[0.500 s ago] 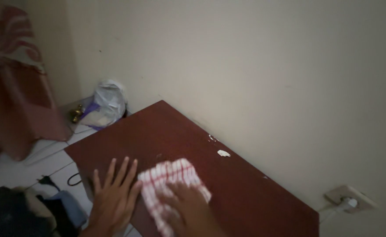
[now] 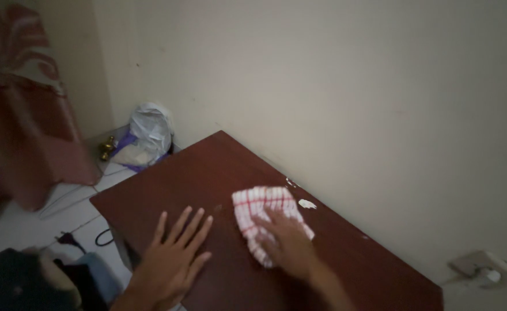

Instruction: Wiping a low wooden table with a cloth and spray bottle.

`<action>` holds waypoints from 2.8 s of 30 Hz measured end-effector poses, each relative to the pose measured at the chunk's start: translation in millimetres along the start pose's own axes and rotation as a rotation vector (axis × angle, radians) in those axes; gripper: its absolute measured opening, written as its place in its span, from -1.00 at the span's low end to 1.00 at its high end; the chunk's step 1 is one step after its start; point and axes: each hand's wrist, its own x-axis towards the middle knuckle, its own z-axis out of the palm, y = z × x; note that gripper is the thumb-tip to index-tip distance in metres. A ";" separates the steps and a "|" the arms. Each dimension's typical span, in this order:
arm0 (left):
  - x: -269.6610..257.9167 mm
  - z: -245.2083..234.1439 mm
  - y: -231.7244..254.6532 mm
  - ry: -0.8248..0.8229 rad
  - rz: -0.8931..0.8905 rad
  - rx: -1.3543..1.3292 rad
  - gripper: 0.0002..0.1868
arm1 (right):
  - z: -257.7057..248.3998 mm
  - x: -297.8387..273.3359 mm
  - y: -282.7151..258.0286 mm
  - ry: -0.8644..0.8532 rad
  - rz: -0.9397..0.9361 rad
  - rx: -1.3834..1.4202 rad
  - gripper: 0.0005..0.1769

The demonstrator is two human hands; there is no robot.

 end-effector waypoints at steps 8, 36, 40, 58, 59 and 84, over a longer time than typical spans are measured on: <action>-7.6 33.1 -14.8 -0.039 0.023 -0.086 -0.17 | 12.9 117.9 57.1 0.072 0.075 -0.005 -0.40; 2.7 -6.5 -2.2 -0.095 -0.047 -0.075 -0.16 | 1.4 16.0 -31.8 0.035 -0.247 0.266 -0.52; 7.2 -8.3 -5.0 -0.198 -0.060 -0.140 -0.03 | 9.8 25.1 11.8 0.162 -0.191 0.134 -0.52; 48.8 17.6 13.6 -0.500 -0.731 0.057 -0.11 | 32.9 168.4 93.7 0.165 0.011 0.035 -0.39; 48.8 18.6 13.5 -0.499 -0.731 0.062 -0.11 | 37.3 175.9 97.0 0.167 0.008 0.038 -0.39; 37.6 31.0 3.8 -0.165 -0.721 -0.039 -0.12 | 79.4 266.3 -40.1 0.150 -0.415 0.179 -0.49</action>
